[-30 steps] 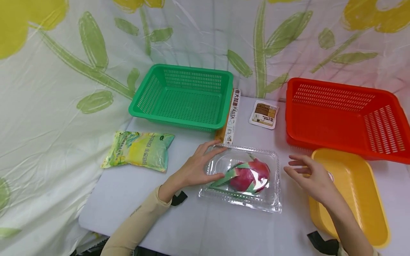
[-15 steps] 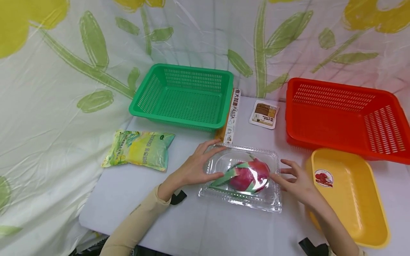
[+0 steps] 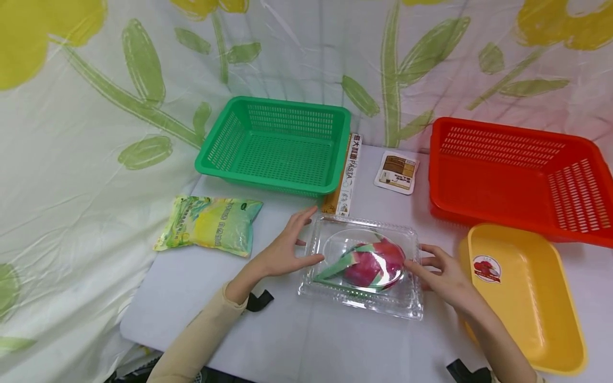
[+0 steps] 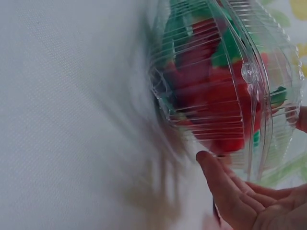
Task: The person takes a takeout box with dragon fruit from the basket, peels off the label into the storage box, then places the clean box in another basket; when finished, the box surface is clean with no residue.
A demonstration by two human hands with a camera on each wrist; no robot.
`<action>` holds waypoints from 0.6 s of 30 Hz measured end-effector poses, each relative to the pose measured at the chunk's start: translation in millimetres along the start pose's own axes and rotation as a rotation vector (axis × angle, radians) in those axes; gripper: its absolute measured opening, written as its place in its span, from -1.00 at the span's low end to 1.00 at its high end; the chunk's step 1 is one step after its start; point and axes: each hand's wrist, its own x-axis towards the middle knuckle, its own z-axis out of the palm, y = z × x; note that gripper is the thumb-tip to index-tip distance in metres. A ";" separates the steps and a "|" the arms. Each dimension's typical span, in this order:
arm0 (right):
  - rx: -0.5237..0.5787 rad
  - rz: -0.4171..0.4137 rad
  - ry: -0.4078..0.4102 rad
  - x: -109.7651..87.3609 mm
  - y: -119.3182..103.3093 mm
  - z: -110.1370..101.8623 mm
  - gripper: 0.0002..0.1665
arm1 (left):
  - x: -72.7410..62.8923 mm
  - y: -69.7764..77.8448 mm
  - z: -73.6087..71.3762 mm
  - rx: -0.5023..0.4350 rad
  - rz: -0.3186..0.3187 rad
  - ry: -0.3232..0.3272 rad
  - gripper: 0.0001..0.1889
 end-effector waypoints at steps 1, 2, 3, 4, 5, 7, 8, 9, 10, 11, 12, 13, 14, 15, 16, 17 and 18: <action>0.000 -0.002 0.000 -0.2 -0.2 0.2 -0.12 | -0.8 0.7 -1.0 -0.036 -0.029 -0.015 0.04; 0.001 -0.001 -0.001 -0.5 -0.4 0.4 -0.12 | -1.3 1.1 -2.0 -0.069 -0.052 -0.030 0.03; 0.001 -0.002 -0.001 -0.5 -0.4 0.6 -0.13 | -1.5 1.1 -2.8 -0.094 -0.074 -0.045 0.02; 0.002 -0.003 0.001 -0.5 -0.4 0.7 -0.13 | -1.1 1.3 -3.5 -0.116 -0.090 -0.058 0.01; 0.003 -0.002 0.002 -0.5 -0.3 0.9 -0.13 | -0.8 1.4 -3.9 -0.132 -0.107 -0.066 0.01; 0.006 0.001 0.003 -0.6 0.1 1.3 -0.13 | -0.1 1.6 -3.9 -0.153 -0.136 -0.077 0.01; 0.008 0.001 0.004 -0.6 0.4 1.6 -0.13 | -0.1 1.7 -3.8 -0.156 -0.149 -0.081 0.02; 0.010 0.000 0.006 -0.6 0.8 1.9 -0.13 | -0.2 1.6 -3.5 -0.159 -0.163 -0.083 0.02; 0.013 0.001 0.007 -0.6 1.2 2.1 -0.12 | -0.3 1.5 -3.1 -0.163 -0.175 -0.086 0.03; 0.015 0.000 0.008 -0.7 1.6 2.3 -0.10 | -0.6 1.5 -2.6 -0.166 -0.182 -0.087 0.03; 0.018 -0.004 0.009 -0.8 2.1 2.5 -0.08 | -0.8 1.5 -2.0 -0.169 -0.186 -0.088 0.03; 0.021 -0.013 0.011 -0.7 2.5 2.5 -0.07 | -1.2 1.5 -1.4 -0.170 -0.186 -0.087 0.03; 0.026 -0.025 0.014 -0.5 2.9 2.6 -0.05 | -1.3 1.2 -0.6 -0.173 -0.179 -0.086 0.04; 0.030 -0.036 0.016 -0.6 3.2 2.5 -0.02 | -1.3 0.9 0.3 -0.177 -0.172 -0.085 0.04; 0.037 -0.049 0.017 -0.6 3.6 2.4 0.00 | -1.3 0.7 1.1 -0.179 -0.164 -0.085 0.04; 0.045 -0.063 0.017 -0.6 3.9 2.2 0.02 | -1.3 0.5 1.8 -0.182 -0.155 -0.083 0.05; 0.052 -0.077 0.016 -0.4 4.4 2.1 0.03 | -1.1 0.1 2.5 -0.184 -0.150 -0.084 0.06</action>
